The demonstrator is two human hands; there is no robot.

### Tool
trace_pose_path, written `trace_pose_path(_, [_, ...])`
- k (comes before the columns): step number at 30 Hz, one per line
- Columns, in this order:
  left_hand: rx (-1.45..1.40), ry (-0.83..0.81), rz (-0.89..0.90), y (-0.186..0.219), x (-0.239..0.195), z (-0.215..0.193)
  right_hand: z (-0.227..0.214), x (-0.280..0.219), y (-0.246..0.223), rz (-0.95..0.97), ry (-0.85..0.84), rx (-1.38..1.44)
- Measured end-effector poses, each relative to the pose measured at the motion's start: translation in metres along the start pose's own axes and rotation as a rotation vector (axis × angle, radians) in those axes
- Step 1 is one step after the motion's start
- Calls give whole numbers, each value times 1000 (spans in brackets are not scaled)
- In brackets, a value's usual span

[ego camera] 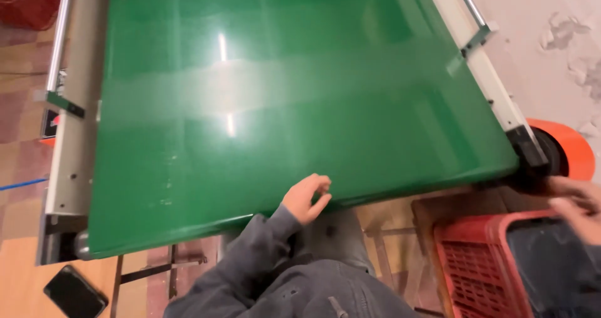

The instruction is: Folding plastic bags and placing them into a red plastic crate.

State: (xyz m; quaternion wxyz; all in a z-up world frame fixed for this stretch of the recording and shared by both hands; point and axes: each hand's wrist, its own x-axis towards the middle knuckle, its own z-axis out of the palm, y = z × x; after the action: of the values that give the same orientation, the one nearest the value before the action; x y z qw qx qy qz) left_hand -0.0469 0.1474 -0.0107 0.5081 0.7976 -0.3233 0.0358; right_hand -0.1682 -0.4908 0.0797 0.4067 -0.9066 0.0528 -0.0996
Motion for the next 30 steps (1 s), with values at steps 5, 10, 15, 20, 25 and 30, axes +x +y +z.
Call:
trace_pose_path(5, [12, 47, -201, -8, -68, -46, 186, 1, -200, -4, -192, -117])
trace_pose_path(10, [27, 158, -311, -8, -111, -78, 340, -15, -159, 118, -123, 591])
trace_pose_path(15, [63, 125, -254, 12, -117, -97, 404, -43, -134, 267, 56, 717])
trace_pose_path(20, [39, 41, -200, 10, -117, -95, 403, -51, -111, 403, 263, 540])
trace_pose_path(25, [115, -83, -55, 15, -114, -87, 398, -64, -84, 439, 384, 428])
trace_pose_path(30, [257, -84, 52, 19, -105, -77, 401, -70, -70, 485, 397, 457])
